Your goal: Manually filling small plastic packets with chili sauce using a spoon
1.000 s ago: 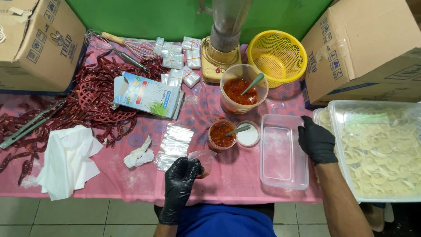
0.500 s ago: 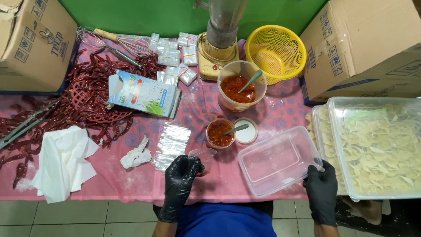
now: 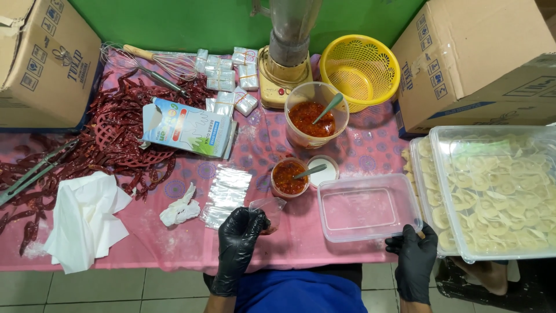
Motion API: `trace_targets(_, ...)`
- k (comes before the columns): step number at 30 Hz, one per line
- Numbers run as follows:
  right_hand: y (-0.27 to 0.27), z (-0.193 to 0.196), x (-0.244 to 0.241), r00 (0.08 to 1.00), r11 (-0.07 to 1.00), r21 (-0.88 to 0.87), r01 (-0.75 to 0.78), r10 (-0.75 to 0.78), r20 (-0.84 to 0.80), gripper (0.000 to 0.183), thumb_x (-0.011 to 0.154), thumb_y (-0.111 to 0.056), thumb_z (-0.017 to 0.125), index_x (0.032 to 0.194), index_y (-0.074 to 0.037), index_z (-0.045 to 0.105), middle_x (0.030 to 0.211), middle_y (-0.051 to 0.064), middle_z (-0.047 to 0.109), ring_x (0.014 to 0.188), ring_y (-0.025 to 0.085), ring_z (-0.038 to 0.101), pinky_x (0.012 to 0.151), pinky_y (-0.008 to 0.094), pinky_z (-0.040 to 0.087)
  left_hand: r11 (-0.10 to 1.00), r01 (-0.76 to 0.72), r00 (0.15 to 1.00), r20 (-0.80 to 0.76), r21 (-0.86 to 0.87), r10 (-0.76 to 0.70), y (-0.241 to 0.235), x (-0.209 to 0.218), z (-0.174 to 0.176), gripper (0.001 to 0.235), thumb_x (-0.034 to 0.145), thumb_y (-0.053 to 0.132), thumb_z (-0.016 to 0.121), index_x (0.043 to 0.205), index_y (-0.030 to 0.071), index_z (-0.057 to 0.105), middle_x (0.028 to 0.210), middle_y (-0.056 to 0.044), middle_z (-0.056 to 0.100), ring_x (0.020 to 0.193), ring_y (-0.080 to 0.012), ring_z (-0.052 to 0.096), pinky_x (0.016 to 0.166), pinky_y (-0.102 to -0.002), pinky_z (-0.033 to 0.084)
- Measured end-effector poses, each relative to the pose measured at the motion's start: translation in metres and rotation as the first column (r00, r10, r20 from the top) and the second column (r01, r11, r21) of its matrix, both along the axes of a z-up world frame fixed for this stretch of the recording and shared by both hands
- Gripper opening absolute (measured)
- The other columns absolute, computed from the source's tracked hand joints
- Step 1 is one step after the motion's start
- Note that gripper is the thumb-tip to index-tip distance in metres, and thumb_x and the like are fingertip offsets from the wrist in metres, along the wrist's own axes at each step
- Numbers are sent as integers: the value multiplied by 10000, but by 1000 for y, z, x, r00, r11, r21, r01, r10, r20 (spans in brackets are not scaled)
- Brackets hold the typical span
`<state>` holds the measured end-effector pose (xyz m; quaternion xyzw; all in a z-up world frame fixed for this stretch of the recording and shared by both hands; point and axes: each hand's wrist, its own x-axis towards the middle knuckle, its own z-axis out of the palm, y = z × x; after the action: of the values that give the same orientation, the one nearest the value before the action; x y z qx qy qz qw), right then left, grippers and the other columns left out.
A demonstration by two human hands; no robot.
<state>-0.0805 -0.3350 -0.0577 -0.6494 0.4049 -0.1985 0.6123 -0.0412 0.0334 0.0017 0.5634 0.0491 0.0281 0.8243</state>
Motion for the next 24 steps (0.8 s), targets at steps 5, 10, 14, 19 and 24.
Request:
trace_targets(5,-3,-2,2,997,997,-60,40,-35,74,334,1088,-154,541,1390,-62,430,706,178,553,558,292,615,493,418,551,1000,-8,1000,16,-6,8,0,0,3,119,948,120,694,903,10,695,773,-125,690,732,-223,715,726,-424,728)
trace_targets(10,7,9,0,999,999,-25,40,-39,35,371,1086,-189,534,1414,-69,409,852,197,602,616,318,639,545,423,543,1000,-10,1000,-3,-5,10,-1,1,-3,103,946,109,698,906,14,700,767,-124,700,730,-218,716,716,-411,718)
trace_targets(14,20,19,-5,1000,1000,-16,-14,14,20,387,1082,-164,542,1420,-70,378,918,247,651,658,340,648,538,434,529,999,1,1000,31,43,-3,-1,2,-1,97,957,116,679,929,28,708,788,-116,715,742,-217,725,707,-383,703)
trace_targets(19,28,25,-19,1000,1000,-17,12,-12,2,462,1091,-172,548,1510,-138,354,803,207,564,525,256,478,450,375,352,998,21,997,74,53,-25,-4,5,4,93,967,122,673,950,35,700,794,-115,717,748,-215,724,714,-380,698)
trace_targets(24,47,44,-30,982,958,-266,-109,145,121,296,1094,-111,571,1385,-72,607,693,4,493,597,86,470,519,252,420,997,44,996,70,68,-48,-14,10,6,48,960,89,682,945,47,701,808,-103,722,734,-203,716,713,-361,667)
